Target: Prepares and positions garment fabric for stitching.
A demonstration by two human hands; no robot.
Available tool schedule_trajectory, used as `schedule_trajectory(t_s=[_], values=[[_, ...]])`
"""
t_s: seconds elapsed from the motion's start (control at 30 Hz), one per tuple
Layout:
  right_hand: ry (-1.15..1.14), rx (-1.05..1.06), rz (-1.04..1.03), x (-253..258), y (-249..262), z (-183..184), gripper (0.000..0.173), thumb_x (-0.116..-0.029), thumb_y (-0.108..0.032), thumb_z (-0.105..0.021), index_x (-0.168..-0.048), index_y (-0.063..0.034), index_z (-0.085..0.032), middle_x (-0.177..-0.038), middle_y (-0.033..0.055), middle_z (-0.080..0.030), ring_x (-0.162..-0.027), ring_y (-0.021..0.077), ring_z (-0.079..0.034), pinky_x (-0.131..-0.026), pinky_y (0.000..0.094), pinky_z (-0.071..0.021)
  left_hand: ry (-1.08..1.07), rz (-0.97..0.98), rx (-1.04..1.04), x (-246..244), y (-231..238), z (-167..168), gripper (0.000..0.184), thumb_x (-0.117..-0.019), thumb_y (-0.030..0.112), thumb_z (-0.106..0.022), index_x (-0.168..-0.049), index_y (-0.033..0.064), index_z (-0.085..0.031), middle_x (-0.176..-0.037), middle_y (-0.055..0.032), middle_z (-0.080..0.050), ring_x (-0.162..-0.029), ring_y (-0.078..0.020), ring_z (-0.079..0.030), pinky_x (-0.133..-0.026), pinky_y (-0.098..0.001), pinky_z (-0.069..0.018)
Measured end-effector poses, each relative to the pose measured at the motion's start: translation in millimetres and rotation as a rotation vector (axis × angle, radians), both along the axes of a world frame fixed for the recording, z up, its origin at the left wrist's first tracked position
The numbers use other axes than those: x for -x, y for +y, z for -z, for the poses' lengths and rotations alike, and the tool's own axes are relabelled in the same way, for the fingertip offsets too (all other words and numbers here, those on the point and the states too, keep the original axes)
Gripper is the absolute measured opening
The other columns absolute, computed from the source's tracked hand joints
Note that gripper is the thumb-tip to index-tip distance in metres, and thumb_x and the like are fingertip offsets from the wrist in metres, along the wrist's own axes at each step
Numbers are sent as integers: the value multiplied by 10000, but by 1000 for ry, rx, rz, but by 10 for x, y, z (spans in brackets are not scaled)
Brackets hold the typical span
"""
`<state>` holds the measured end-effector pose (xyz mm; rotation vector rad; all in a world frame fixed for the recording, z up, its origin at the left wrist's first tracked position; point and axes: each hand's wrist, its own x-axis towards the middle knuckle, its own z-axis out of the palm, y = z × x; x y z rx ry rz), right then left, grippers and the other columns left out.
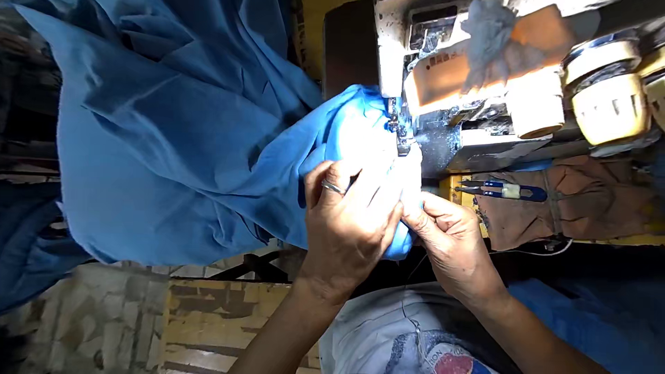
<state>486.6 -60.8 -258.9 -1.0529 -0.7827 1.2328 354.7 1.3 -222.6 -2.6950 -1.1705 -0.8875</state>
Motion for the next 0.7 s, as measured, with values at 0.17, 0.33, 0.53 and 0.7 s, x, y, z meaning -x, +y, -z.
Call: schedule_trajectory(t_s=[0.17, 0.33, 0.53, 0.7], values=[[-31, 16, -62, -75, -11, -37, 132, -1008, -34, -580, -985, 13, -701, -794, 16, -716, -685, 50, -701, -633, 200, -612, -19, 35, 14, 7, 118, -34, 238, -955, 89, -625, -1085, 157, -813, -1252, -57, -735, -1267, -263, -584, -1061, -437, -328], [-457, -94, 284, -1039, -225, 137, 244, -1074, -162, -496, -1243, -63, -641, -1061, 39, -760, -853, 167, -753, -740, 341, -647, -55, 50, 47, 19, 111, 6, 253, -969, 96, -631, -1130, 181, -806, -1268, -39, -723, -1248, -242, -599, -1122, -471, -319], [-1008, 153, 463, -2546, 66, 378, 413, -1069, -240, -480, -1404, 2, -503, -1312, 99, -578, -1205, 78, -550, -1058, 305, -441, -71, 67, 82, 30, 116, 0, 267, -969, 96, -619, -1141, 189, -800, -1249, -73, -724, -1243, -261, -619, -1148, -542, -296], [-1161, 112, 147, -2905, 770, 394, 367, -1044, -153, -542, -1337, 68, -542, -1313, 193, -596, -1225, 140, -563, -1053, 232, -422, -46, 54, 79, 30, 113, 6, 267, -962, 108, -627, -1138, 207, -802, -1228, -80, -727, -1202, -275, -632, -1138, -567, -289]])
